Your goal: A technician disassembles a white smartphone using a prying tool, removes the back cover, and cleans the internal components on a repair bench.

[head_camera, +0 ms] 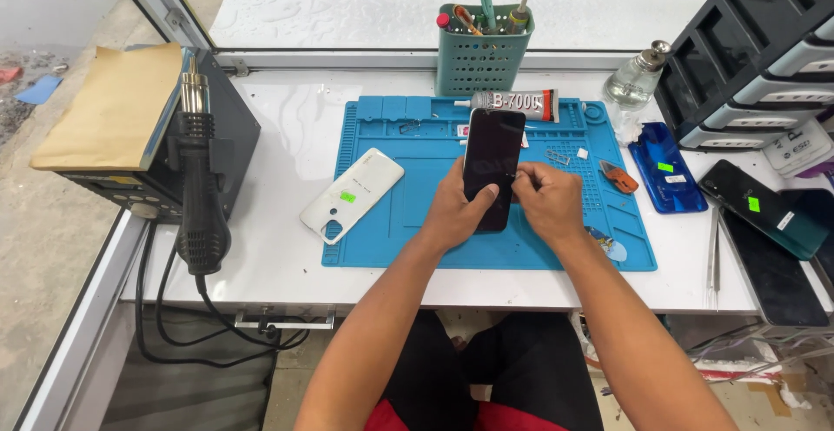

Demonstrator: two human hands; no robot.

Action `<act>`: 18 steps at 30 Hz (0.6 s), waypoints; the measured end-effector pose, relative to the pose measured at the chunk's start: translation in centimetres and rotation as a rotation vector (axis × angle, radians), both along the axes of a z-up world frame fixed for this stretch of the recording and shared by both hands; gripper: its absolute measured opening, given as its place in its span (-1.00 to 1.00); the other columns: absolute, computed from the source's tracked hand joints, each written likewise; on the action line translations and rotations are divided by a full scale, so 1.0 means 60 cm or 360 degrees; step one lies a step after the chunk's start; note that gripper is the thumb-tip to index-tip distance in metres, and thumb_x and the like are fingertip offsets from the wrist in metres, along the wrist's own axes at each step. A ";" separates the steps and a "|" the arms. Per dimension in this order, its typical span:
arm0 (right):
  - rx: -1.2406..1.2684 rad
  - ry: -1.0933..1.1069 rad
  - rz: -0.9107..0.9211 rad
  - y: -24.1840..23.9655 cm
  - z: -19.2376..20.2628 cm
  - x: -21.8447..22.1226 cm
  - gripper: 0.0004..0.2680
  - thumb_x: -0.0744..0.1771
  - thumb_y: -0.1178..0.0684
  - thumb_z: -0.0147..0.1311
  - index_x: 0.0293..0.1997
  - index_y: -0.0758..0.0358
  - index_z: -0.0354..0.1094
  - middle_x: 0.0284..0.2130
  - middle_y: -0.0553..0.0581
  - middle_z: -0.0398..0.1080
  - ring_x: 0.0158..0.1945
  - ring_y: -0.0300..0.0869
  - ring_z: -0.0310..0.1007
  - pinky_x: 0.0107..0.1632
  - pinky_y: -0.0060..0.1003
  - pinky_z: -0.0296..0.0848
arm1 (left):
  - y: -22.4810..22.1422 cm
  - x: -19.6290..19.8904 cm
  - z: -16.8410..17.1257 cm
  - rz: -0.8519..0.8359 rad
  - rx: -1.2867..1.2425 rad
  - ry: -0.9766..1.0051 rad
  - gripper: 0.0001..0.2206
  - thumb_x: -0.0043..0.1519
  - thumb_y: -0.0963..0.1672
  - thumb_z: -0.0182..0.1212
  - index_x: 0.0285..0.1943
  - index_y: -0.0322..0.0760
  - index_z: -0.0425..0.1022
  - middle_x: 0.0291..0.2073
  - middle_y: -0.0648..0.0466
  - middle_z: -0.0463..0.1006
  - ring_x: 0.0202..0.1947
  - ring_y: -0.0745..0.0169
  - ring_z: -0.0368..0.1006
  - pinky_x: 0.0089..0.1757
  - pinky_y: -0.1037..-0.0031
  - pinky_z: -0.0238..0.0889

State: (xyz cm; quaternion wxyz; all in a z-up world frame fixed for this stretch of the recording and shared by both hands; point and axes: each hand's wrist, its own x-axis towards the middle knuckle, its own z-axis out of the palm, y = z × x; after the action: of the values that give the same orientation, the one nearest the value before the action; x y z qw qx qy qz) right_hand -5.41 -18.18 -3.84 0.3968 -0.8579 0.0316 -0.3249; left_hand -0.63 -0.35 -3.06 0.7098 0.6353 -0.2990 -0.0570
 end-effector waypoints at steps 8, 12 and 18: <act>0.0342 0.0090 0.0097 0.020 0.013 -0.013 -0.90 0.36 0.12 0.12 -0.27 0.20 0.58 -0.70 0.06 0.37 -0.56 -0.32 0.29 -0.44 -0.38 0.31 | -0.002 -0.008 0.013 0.0031 0.0049 0.0012 -0.67 0.30 -0.15 0.17 0.21 -0.42 0.38 -0.09 -0.25 0.63 -0.02 -0.11 0.59 -0.06 0.11 0.53; 0.0329 0.0110 0.0052 0.021 0.003 -0.006 -0.87 0.38 0.11 0.11 -0.31 0.22 0.58 -0.72 0.09 0.38 -0.59 -0.26 0.34 -0.45 -0.37 0.30 | -0.006 -0.009 0.002 0.0034 0.0073 0.0000 -0.67 0.30 -0.15 0.17 0.21 -0.42 0.39 -0.09 -0.25 0.64 -0.03 -0.10 0.59 -0.09 0.11 0.54; 0.0372 0.0141 0.0023 0.027 0.016 -0.006 -0.88 0.35 0.10 0.12 -0.31 0.19 0.60 -0.74 0.08 0.37 -0.59 -0.27 0.31 -0.44 -0.37 0.31 | -0.004 -0.016 0.015 0.0049 0.0050 0.0012 -0.69 0.31 -0.16 0.17 0.19 -0.45 0.38 -0.11 -0.27 0.64 -0.04 -0.11 0.60 -0.12 0.15 0.56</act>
State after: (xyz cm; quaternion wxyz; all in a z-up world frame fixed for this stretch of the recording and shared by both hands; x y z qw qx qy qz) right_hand -5.75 -16.56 -2.85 0.4947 -0.8194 0.0807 -0.2781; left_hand -1.58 -0.59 -2.18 0.7016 0.6507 -0.2856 -0.0533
